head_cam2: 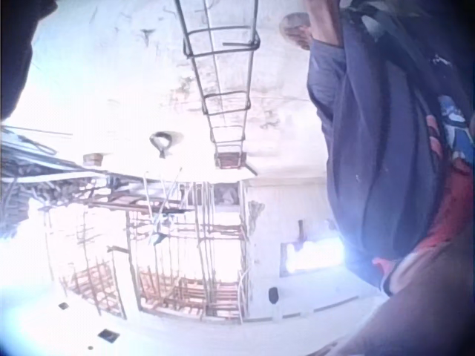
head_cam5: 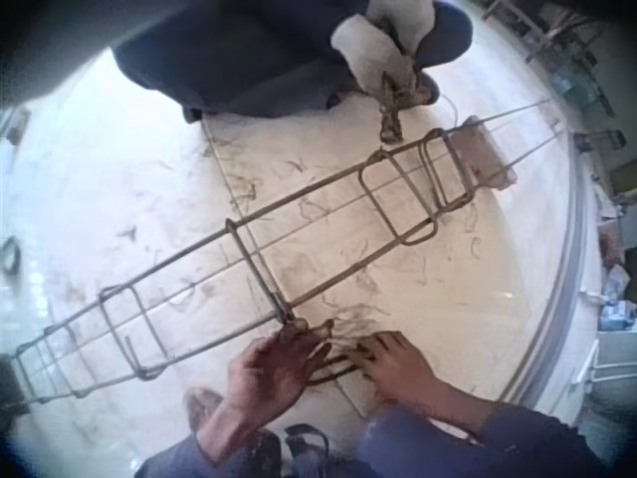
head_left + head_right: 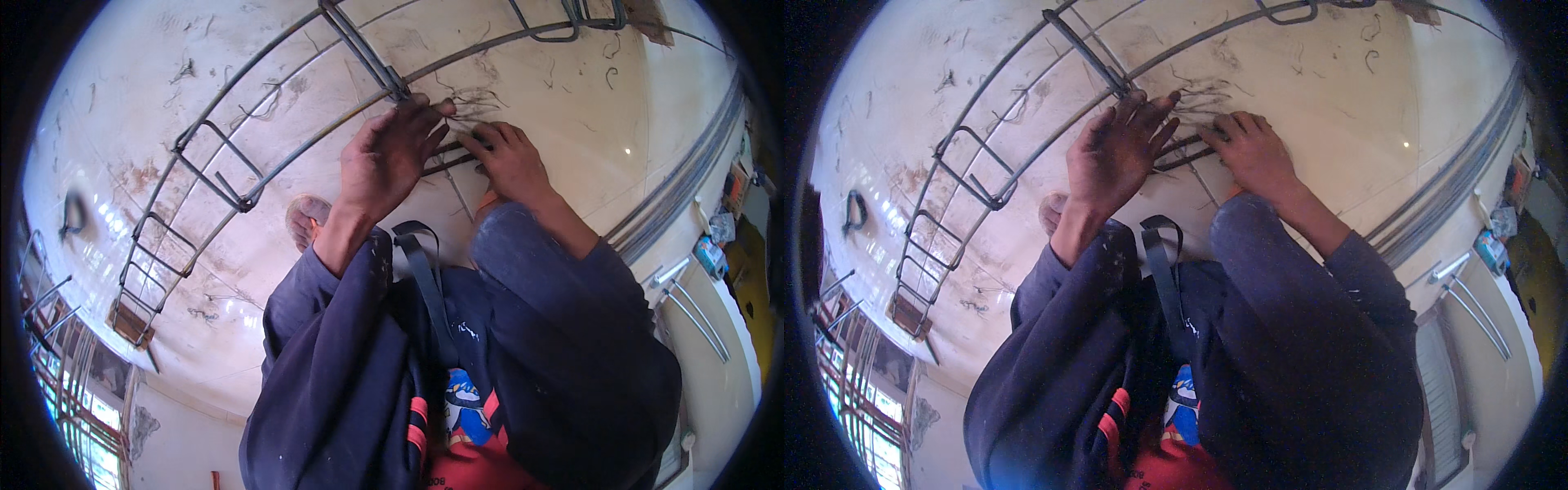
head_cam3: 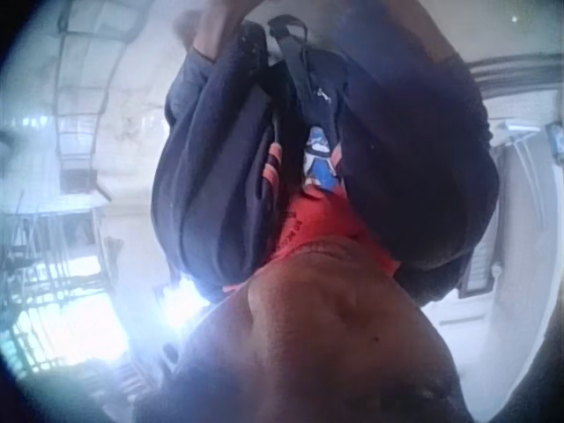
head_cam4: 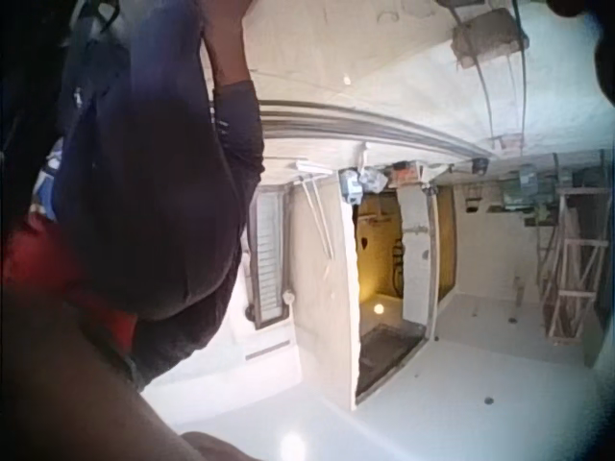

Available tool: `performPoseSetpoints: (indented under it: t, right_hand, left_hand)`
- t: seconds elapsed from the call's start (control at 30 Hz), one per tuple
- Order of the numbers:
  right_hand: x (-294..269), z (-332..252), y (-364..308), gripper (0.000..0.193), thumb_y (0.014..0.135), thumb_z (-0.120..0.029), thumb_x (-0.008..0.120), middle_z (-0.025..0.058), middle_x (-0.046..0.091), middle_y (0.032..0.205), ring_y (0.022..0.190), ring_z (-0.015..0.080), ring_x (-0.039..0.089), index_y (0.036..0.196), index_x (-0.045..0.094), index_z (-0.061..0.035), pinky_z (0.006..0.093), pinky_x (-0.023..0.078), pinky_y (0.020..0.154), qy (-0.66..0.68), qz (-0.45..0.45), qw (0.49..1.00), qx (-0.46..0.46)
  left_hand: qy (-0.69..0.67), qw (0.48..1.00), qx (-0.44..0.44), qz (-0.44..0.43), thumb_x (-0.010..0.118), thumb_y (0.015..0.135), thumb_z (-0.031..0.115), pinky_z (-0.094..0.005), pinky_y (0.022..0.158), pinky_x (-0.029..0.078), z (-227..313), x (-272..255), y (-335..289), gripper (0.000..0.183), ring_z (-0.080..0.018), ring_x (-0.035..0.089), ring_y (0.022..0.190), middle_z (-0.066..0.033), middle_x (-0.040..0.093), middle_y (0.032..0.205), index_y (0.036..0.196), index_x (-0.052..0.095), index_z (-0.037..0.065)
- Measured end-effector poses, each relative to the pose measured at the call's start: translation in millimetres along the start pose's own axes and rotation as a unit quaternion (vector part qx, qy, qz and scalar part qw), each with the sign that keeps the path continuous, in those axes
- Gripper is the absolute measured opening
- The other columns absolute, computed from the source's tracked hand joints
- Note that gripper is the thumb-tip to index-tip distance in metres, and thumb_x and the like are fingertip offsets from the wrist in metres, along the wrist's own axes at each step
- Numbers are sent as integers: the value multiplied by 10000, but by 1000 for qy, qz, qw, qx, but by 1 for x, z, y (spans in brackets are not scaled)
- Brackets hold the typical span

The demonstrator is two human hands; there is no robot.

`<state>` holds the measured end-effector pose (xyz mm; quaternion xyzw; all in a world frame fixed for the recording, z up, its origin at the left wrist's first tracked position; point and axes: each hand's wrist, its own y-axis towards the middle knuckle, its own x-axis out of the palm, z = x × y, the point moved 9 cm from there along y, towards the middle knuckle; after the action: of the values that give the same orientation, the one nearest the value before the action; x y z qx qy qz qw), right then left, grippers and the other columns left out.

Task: The person sits on the floor and assembles a metal frame by tying metal rods together with wire. They use pliers to twist and secure the wire at multiple points along the frame.

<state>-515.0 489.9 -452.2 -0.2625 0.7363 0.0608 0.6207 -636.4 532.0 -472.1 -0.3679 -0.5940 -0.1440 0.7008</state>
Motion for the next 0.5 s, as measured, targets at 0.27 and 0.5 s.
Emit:
performPoseSetpoints:
  t: [0.27, 0.5]
  right_hand:
    - [-12, 11, 19, 433, 654, -144, 675, 120, 602, 1061, 988, 275, 587, 1077, 614, -78, 384, 487, 862, -4, -65, 995, -72]
    - [-38, 66, 9, 317, 769, -174, 606, 143, 631, 909, 873, 281, 620, 1036, 587, -6, 386, 500, 785, 58, -272, 952, 126]
  left_hand:
    - [52, 998, 22, 13, 481, 920, 285, -376, 1057, 286, 6, 0, -7, 420, -273, 493, 1119, -116, 600, 1008, 1204, 533, -20]
    - [306, 941, 51, 134, 636, 844, 142, -385, 1024, 378, 21, 2, -15, 499, -242, 548, 1100, -137, 589, 1040, 1249, 449, -83]
